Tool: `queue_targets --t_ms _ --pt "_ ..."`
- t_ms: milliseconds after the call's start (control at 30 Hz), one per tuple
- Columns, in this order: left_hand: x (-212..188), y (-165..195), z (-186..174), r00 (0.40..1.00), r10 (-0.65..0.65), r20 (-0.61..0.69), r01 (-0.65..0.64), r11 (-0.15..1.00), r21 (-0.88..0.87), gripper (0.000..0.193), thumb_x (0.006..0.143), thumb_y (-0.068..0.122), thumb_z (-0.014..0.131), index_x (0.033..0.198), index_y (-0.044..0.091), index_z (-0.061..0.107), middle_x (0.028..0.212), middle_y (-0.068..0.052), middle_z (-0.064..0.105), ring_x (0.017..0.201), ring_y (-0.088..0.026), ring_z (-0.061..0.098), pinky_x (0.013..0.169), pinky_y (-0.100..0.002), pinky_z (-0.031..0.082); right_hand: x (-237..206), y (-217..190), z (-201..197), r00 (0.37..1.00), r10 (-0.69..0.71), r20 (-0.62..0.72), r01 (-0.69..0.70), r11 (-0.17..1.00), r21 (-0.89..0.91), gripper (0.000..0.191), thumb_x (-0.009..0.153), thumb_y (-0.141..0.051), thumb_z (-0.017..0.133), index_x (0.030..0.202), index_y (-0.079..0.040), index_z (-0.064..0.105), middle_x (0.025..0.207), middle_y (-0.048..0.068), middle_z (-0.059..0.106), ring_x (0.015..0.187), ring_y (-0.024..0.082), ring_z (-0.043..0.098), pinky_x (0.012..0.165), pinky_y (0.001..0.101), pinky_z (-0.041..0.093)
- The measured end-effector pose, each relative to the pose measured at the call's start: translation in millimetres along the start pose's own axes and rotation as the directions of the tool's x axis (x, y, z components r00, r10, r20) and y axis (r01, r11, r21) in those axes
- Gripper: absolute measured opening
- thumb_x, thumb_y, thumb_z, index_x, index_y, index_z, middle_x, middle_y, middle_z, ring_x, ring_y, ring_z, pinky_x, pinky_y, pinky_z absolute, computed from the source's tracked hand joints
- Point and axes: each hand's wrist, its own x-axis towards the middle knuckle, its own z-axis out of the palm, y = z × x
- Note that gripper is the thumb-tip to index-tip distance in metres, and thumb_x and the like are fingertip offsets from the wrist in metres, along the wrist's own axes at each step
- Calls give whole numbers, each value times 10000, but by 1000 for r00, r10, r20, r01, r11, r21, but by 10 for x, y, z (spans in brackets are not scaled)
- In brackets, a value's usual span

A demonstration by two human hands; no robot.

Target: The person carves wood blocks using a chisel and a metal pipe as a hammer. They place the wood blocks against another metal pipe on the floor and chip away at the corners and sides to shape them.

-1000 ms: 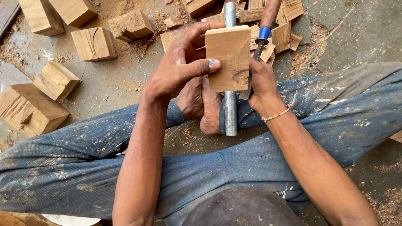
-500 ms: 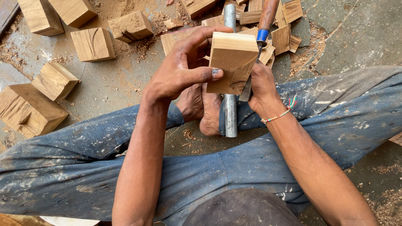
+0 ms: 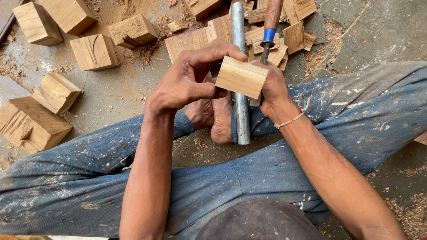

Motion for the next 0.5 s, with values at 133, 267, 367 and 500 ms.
queue_targets --t_ms 133,267,367,500 --pt "-9 -24 -15 1000 -4 15 5 999 -33 568 810 -110 692 1357 37 665 1304 -15 647 1286 -146 609 1173 -297 510 -19 -25 29 1000 10 -18 -10 1000 5 149 926 -162 657 1006 -37 654 866 33 662 759 121 677 672 283 580" --pt "-6 -120 -93 997 22 -69 -19 999 39 576 878 -63 733 1425 84 629 1369 -30 653 1336 -196 634 1210 -362 514 -42 -54 55 1000 6 25 -6 1000 -6 147 908 -186 667 976 -59 640 762 38 623 588 121 586 487 264 476" --pt "68 -286 -271 957 133 -256 71 752 656 586 855 -34 727 1408 151 668 1355 -61 642 1277 -231 633 1154 -395 527 -57 -73 72 997 73 -38 -75 996 -41 158 884 -143 709 956 -49 604 748 30 601 598 103 570 485 249 456" --pt "179 -585 -653 914 311 -262 282 -23 959 716 723 -72 683 1380 211 670 1278 -36 664 1176 -253 602 1102 -450 459 -57 -81 110 997 78 -27 -80 995 -54 176 872 -154 717 932 -41 596 745 20 593 602 100 559 485 244 448"
